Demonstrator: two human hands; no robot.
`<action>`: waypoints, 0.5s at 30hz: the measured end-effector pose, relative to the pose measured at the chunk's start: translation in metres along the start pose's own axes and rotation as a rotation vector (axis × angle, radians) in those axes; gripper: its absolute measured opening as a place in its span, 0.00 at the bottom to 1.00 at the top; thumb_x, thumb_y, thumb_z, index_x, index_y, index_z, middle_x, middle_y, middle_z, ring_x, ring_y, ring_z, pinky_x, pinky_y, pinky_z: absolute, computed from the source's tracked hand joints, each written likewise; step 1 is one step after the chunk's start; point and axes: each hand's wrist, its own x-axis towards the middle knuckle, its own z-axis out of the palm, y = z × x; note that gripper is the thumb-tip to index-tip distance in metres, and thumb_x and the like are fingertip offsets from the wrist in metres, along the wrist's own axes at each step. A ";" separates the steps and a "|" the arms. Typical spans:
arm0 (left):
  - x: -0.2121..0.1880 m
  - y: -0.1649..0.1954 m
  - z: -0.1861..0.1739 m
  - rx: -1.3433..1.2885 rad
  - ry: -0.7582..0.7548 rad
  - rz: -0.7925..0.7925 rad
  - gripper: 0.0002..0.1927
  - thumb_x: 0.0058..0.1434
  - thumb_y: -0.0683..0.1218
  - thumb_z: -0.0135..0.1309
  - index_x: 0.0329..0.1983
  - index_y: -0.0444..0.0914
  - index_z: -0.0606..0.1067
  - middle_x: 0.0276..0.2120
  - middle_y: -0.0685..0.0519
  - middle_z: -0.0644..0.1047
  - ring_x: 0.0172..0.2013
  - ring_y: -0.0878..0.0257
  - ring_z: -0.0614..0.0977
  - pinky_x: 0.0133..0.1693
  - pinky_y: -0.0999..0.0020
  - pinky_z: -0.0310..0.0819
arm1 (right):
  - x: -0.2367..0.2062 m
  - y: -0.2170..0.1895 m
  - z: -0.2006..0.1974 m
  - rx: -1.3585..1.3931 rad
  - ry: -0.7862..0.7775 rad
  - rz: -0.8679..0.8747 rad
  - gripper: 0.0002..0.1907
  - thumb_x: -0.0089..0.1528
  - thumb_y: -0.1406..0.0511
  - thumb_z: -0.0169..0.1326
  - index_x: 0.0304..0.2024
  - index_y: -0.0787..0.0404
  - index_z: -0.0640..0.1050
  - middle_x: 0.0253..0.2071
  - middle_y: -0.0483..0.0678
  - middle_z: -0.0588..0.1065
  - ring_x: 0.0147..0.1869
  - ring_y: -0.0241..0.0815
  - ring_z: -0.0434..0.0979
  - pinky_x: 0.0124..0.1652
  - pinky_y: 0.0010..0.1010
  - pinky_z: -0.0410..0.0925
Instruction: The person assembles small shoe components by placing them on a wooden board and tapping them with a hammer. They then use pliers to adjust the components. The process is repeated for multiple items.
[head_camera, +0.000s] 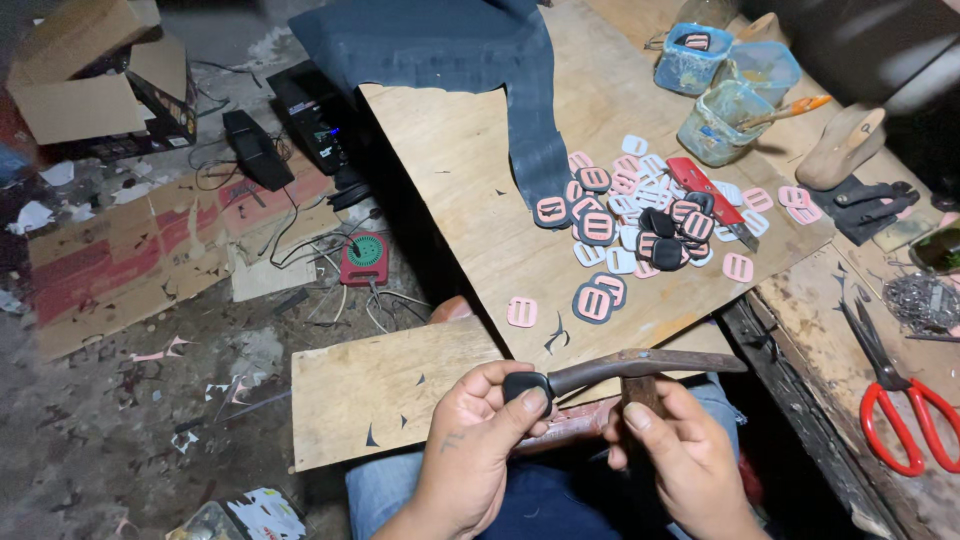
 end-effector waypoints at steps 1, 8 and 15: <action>0.000 -0.001 -0.002 -0.004 0.010 -0.038 0.10 0.62 0.39 0.57 0.46 0.32 0.74 0.34 0.51 0.80 0.33 0.67 0.79 0.40 0.70 0.74 | 0.001 -0.003 -0.002 -0.014 -0.001 0.017 0.18 0.65 0.66 0.50 0.55 0.70 0.73 0.36 0.54 0.78 0.32 0.41 0.77 0.34 0.31 0.72; -0.003 -0.008 -0.008 -0.029 -0.107 -0.050 0.10 0.68 0.44 0.54 0.45 0.31 0.75 0.35 0.51 0.79 0.36 0.66 0.78 0.43 0.69 0.74 | -0.010 -0.017 -0.006 0.078 0.044 -0.260 0.19 0.67 0.67 0.51 0.57 0.73 0.71 0.39 0.54 0.78 0.38 0.43 0.79 0.39 0.35 0.75; -0.005 -0.002 0.000 -0.146 -0.113 -0.039 0.10 0.67 0.45 0.54 0.43 0.32 0.73 0.34 0.50 0.76 0.37 0.63 0.76 0.47 0.66 0.72 | -0.009 -0.007 0.005 0.027 0.075 -0.204 0.14 0.69 0.65 0.48 0.51 0.71 0.72 0.37 0.57 0.79 0.35 0.43 0.78 0.38 0.34 0.74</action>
